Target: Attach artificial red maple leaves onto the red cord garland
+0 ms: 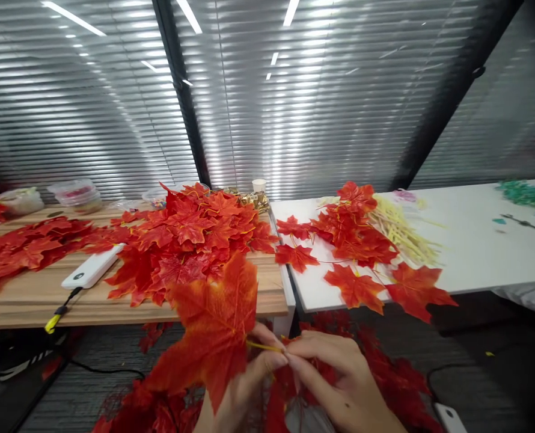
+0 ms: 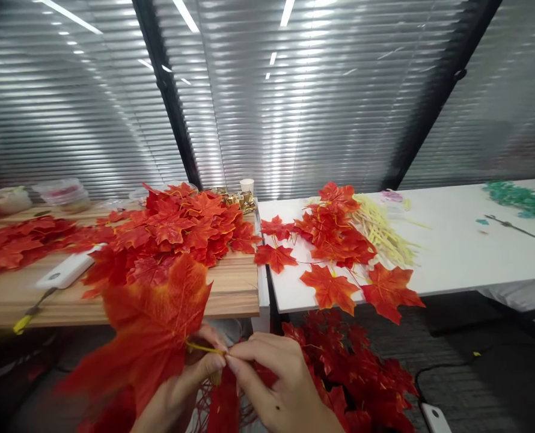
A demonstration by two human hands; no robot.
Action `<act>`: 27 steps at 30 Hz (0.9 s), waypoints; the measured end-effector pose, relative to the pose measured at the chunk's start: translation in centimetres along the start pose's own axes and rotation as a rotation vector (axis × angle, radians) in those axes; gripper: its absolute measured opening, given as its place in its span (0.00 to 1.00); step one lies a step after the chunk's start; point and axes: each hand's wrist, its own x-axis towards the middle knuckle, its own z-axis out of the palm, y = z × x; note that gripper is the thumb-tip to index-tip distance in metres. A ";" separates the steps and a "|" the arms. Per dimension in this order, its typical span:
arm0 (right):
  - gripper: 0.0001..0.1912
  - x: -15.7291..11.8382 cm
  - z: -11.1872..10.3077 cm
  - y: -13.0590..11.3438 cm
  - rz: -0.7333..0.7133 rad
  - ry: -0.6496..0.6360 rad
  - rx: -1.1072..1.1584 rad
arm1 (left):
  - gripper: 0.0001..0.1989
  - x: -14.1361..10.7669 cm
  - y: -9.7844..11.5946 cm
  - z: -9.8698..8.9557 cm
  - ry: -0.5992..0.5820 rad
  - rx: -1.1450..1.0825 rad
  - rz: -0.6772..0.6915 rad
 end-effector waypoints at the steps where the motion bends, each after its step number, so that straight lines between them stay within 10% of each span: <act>1: 0.08 0.3 -0.1 -0.1 0.009 -0.018 0.019 | 0.03 0.1 0.1 0.1 -0.003 -0.088 -0.046; 5: 0.08 1.8 -0.9 -0.5 -0.009 -0.048 0.033 | 0.06 0.7 0.8 0.8 -0.005 -0.371 -0.154; 12: 0.07 4.8 -2.4 -1.4 -0.024 -0.143 0.047 | 0.08 1.8 2.3 1.7 0.061 -0.495 0.037; 27: 0.05 4.2 -3.7 -2.0 -0.246 -0.012 -0.154 | 0.08 2.3 2.2 2.7 -0.065 -0.709 -0.033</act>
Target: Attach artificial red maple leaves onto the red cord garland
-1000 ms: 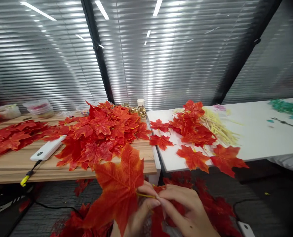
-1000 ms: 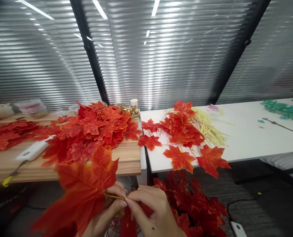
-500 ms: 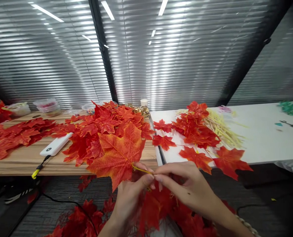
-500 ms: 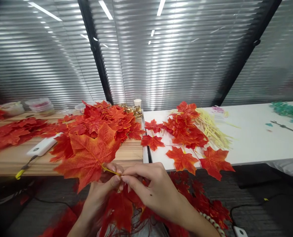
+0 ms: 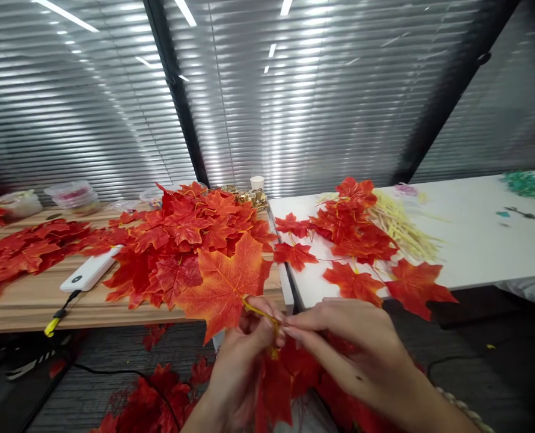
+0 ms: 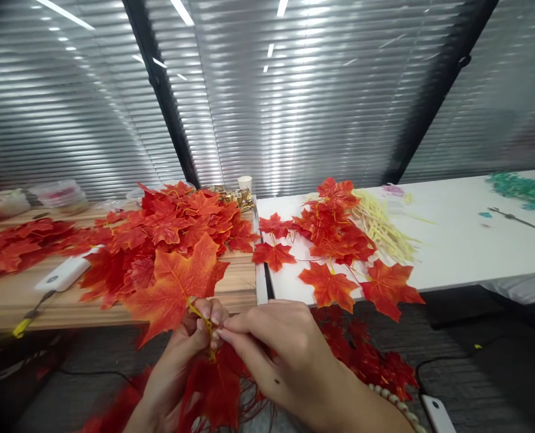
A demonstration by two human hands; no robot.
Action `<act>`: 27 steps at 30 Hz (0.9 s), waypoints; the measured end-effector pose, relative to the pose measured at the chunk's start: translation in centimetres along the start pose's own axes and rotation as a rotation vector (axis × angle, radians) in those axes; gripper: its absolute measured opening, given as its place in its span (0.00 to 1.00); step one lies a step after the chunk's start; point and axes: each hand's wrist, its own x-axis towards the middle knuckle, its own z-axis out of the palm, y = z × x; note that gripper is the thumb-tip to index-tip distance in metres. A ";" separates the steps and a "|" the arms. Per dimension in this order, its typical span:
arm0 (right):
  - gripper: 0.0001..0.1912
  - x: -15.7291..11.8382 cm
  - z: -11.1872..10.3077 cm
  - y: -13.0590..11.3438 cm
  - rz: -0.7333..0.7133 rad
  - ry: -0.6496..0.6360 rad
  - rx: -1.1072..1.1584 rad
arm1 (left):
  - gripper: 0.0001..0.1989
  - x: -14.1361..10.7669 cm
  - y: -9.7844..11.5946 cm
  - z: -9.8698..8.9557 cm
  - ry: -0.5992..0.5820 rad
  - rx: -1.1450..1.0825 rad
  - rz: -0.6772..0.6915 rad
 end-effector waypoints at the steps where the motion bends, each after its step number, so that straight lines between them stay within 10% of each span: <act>1: 0.05 -0.2 0.0 0.0 -0.008 0.018 -0.001 | 0.08 0.1 0.0 -0.1 -0.014 -0.001 -0.008; 27: 0.07 -2.3 1.5 0.1 -0.164 0.245 -0.283 | 0.09 -1.1 -2.1 -0.4 0.049 0.334 0.188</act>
